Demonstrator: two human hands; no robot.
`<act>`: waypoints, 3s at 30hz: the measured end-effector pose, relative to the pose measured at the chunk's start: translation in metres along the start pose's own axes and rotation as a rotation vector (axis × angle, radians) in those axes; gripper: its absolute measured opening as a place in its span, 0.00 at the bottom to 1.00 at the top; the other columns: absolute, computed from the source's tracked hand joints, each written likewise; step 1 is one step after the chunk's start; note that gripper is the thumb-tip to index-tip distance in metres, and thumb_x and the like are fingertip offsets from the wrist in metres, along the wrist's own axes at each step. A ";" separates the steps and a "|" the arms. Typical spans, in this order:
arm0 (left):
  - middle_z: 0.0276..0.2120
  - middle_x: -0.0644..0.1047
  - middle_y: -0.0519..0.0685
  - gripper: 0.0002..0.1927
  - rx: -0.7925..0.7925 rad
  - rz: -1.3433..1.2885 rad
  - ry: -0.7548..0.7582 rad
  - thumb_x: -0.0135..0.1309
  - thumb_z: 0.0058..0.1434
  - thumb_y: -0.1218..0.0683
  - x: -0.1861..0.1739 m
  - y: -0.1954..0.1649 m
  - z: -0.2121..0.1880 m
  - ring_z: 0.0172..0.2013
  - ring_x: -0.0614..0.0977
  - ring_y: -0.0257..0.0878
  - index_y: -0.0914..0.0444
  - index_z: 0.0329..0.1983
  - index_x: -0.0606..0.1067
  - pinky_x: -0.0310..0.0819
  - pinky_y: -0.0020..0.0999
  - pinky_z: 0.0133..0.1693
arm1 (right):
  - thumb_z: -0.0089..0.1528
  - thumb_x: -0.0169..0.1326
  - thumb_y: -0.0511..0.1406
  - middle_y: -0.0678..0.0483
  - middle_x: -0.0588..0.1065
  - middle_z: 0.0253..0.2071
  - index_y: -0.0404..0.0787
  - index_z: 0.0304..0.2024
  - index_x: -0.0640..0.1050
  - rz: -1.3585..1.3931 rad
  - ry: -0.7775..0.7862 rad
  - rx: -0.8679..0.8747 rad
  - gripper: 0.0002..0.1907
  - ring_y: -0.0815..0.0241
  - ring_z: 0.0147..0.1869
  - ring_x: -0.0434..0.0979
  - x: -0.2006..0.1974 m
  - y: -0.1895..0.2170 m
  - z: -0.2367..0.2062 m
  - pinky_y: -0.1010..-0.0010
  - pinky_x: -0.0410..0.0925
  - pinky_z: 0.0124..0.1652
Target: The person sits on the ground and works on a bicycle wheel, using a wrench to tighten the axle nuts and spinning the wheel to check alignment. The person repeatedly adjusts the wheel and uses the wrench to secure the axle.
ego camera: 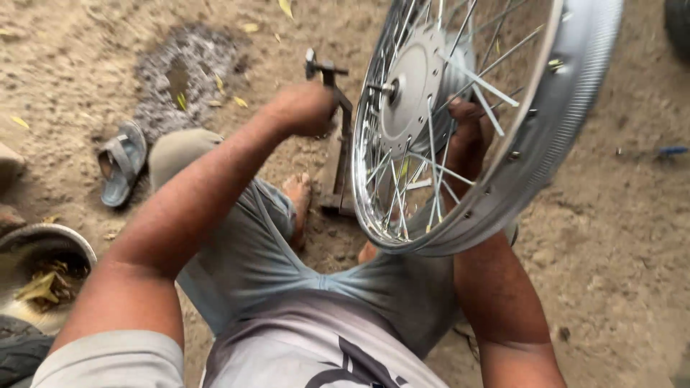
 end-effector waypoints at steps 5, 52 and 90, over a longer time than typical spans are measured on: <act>0.44 0.80 0.53 0.14 0.183 0.233 -0.575 0.62 0.60 0.51 -0.057 0.004 0.018 0.48 0.78 0.49 0.61 0.47 0.78 0.76 0.41 0.47 | 0.65 0.55 0.33 0.52 0.72 0.39 0.32 0.47 0.74 -0.074 0.109 0.051 0.11 0.58 0.43 0.74 0.029 0.000 0.026 0.68 0.70 0.46; 0.39 0.81 0.56 0.20 -0.140 -1.193 -0.161 0.54 0.70 0.46 0.007 0.155 0.049 0.38 0.87 0.40 0.67 0.54 0.71 0.83 0.34 0.43 | 0.64 0.57 0.33 0.54 0.76 0.40 0.35 0.47 0.78 -0.268 0.148 0.141 0.10 0.62 0.43 0.76 0.066 -0.103 0.088 0.70 0.72 0.44; 0.38 0.79 0.50 0.22 -0.138 -0.838 -0.232 0.58 0.65 0.43 0.018 0.147 0.056 0.35 0.82 0.34 0.63 0.51 0.74 0.84 0.35 0.38 | 0.63 0.59 0.33 0.56 0.80 0.41 0.38 0.47 0.81 -0.269 0.164 0.178 0.10 0.65 0.42 0.79 0.060 -0.120 0.096 0.72 0.73 0.42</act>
Point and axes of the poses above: each hand's wrist, its own z-axis towards the middle knuckle, its own x-axis out of the palm, y = z × x, the point moved 1 cm from there along z, towards the middle knuckle
